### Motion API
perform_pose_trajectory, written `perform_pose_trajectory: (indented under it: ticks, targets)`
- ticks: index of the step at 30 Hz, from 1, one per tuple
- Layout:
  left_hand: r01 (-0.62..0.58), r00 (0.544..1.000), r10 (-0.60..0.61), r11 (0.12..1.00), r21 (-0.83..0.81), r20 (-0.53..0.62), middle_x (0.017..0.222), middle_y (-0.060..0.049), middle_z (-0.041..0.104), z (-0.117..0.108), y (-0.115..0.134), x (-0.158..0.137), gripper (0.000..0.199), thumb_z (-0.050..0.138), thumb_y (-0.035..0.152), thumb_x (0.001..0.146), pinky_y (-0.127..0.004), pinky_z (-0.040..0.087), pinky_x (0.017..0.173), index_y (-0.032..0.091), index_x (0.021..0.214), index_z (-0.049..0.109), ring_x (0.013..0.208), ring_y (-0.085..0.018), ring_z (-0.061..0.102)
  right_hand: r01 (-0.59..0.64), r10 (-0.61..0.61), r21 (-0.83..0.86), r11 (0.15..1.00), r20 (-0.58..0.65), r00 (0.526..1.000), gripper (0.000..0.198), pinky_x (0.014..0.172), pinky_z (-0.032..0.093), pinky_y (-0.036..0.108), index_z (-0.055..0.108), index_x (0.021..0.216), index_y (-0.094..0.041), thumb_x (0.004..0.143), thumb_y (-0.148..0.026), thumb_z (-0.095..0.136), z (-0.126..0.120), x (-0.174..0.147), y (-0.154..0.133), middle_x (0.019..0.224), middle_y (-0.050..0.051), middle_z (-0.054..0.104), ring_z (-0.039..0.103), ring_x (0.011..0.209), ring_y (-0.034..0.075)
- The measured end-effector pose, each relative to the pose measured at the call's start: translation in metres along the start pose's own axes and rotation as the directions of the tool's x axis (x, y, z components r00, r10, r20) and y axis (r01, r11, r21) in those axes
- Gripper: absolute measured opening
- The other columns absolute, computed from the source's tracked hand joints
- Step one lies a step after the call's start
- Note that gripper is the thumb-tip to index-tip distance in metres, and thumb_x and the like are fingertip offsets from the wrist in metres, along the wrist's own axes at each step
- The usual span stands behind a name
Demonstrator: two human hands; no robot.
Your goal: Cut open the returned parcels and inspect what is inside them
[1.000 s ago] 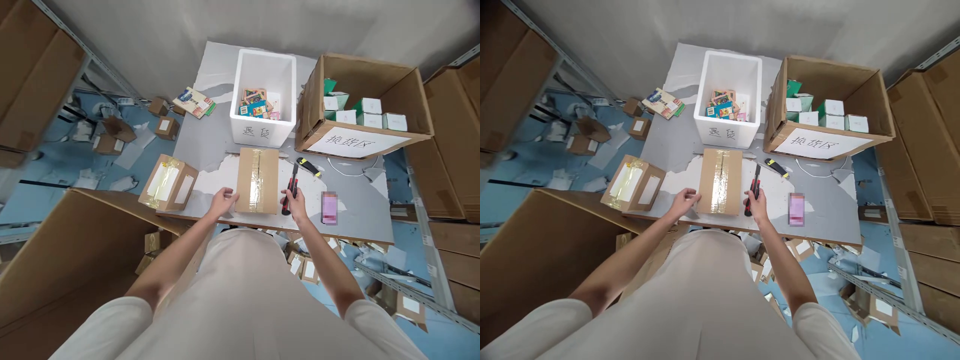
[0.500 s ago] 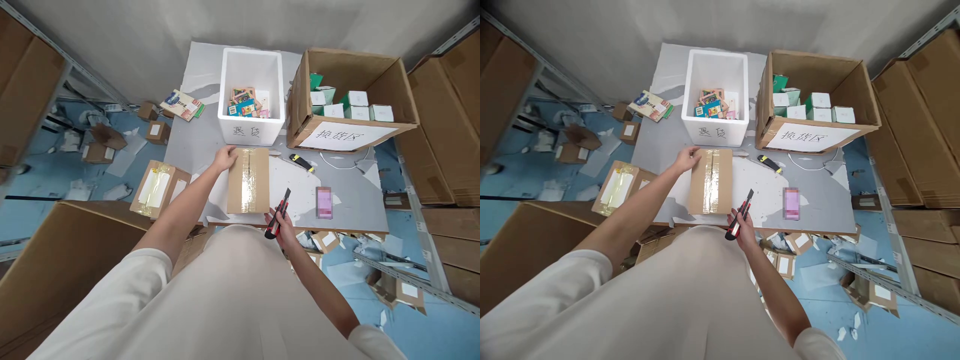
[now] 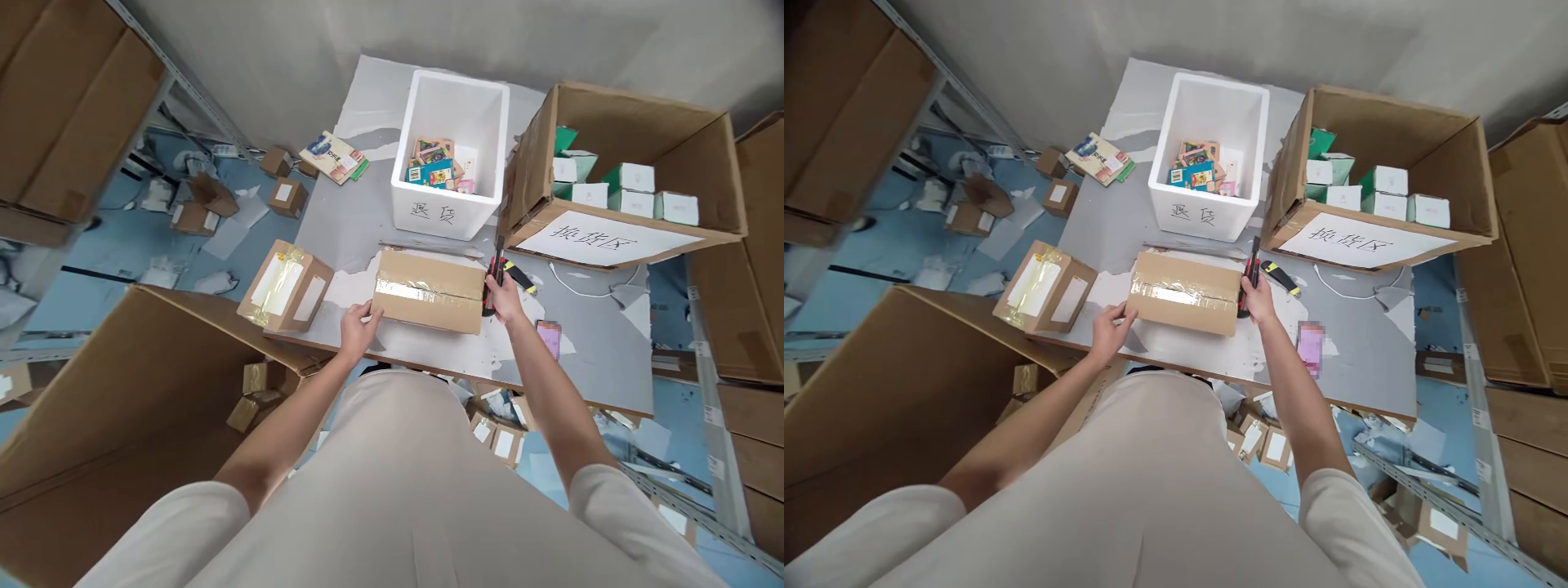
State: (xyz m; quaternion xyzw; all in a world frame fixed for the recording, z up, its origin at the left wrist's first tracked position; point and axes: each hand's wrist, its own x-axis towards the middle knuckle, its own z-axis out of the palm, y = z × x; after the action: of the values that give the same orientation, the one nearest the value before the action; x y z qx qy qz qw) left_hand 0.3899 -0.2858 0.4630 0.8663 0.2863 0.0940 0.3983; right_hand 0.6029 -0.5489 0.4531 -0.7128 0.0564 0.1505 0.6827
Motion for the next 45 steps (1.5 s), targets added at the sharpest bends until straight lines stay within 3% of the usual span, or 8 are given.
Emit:
perform_pose_trajectory:
  ticks: [4,7,10,13,21,36,41,45]
  targets:
    - [-0.002,1.0,0.002,1.0,0.016,0.009,0.1,-0.01,0.063,-0.005,0.003,-0.003,0.049,0.059,0.044,0.08,-0.036,0.053,0.081,0.014,0.119,0.062,0.091,-0.022,0.064,0.004,-0.002,-0.04,0.999,0.048,0.999,0.042,0.065,0.053,0.025,0.051,0.1,-0.023,0.072,-0.049,0.067,-0.019,-0.009,-0.005,0.088,-0.002,0.062,0.062,0.07,0.011]
    - [-0.188,0.982,0.187,0.97,0.157,0.018,0.126,-0.018,0.053,-0.009,0.017,0.017,0.073,0.065,0.046,0.074,-0.043,0.047,0.097,0.012,0.136,0.047,0.119,-0.03,0.053,-0.051,0.064,-0.141,0.989,0.096,0.993,0.053,0.051,0.052,0.024,0.047,0.117,-0.024,0.076,-0.053,0.063,-0.05,-0.042,0.0,0.082,-0.004,0.058,0.06,0.055,0.01]
    - [-0.449,0.89,0.386,0.833,0.324,0.242,0.148,-0.022,0.034,-0.003,0.038,0.036,0.101,0.071,0.062,0.061,-0.056,0.025,0.112,0.013,0.143,0.038,0.14,-0.04,0.027,-0.124,0.173,-0.233,0.964,0.2,0.964,0.072,0.042,0.05,0.026,0.033,0.14,-0.028,0.079,-0.055,0.06,-0.072,-0.075,0.006,0.084,-0.003,0.057,0.057,0.046,0.009]
    - [-0.558,0.819,0.382,0.704,0.439,0.428,0.156,-0.023,0.02,0.01,0.056,0.044,0.119,0.067,0.077,0.054,-0.065,0.009,0.111,0.014,0.148,0.031,0.144,-0.046,0.011,-0.158,0.223,-0.272,0.949,0.228,0.948,0.078,0.043,0.051,0.027,0.024,0.15,-0.031,0.083,-0.054,0.057,-0.077,-0.091,0.009,0.091,0.0,0.06,0.058,0.047,0.009]
    - [-0.541,0.829,0.29,0.635,0.552,0.479,0.159,-0.022,0.012,0.02,0.062,0.041,0.125,0.055,0.085,0.057,-0.059,0.006,0.113,0.013,0.152,0.019,0.146,-0.043,0.006,-0.188,0.269,-0.308,0.933,0.244,0.932,0.074,0.043,0.051,0.025,0.027,0.152,-0.029,0.085,-0.046,0.056,-0.072,-0.096,0.002,0.087,0.001,0.061,0.055,0.046,0.007]
    - [-0.523,0.836,0.286,0.671,0.525,0.468,0.158,-0.021,0.017,0.02,0.063,0.041,0.123,0.065,0.08,0.054,-0.057,0.006,0.114,0.014,0.151,0.026,0.146,-0.043,0.008,-0.177,0.296,-0.401,0.899,0.257,0.92,0.07,0.036,0.048,0.02,0.034,0.149,-0.031,0.085,-0.033,0.061,-0.069,-0.085,-0.023,0.077,-0.001,0.064,0.055,0.042,0.008]
    - [-0.468,0.863,0.234,0.704,0.534,0.448,0.159,-0.021,0.015,0.022,0.064,0.042,0.129,0.064,0.082,0.051,-0.055,0.016,0.111,0.013,0.152,0.022,0.146,-0.044,0.007,-0.104,0.35,-0.505,0.857,0.421,0.837,0.064,0.033,0.04,0.017,0.045,0.143,-0.033,0.083,-0.027,0.066,-0.088,-0.062,-0.037,0.063,-0.005,0.059,0.05,0.038,0.006]
    - [-0.488,0.843,0.223,0.7,0.521,0.489,0.159,-0.021,0.012,0.022,0.064,0.043,0.124,0.062,0.08,0.056,-0.054,0.02,0.109,0.015,0.152,0.019,0.147,-0.042,0.005,-0.104,0.395,-0.536,0.837,0.463,0.793,0.061,0.035,0.04,0.017,0.049,0.14,-0.032,0.082,-0.026,0.067,-0.093,-0.057,-0.041,0.06,-0.006,0.057,0.048,0.037,0.006]
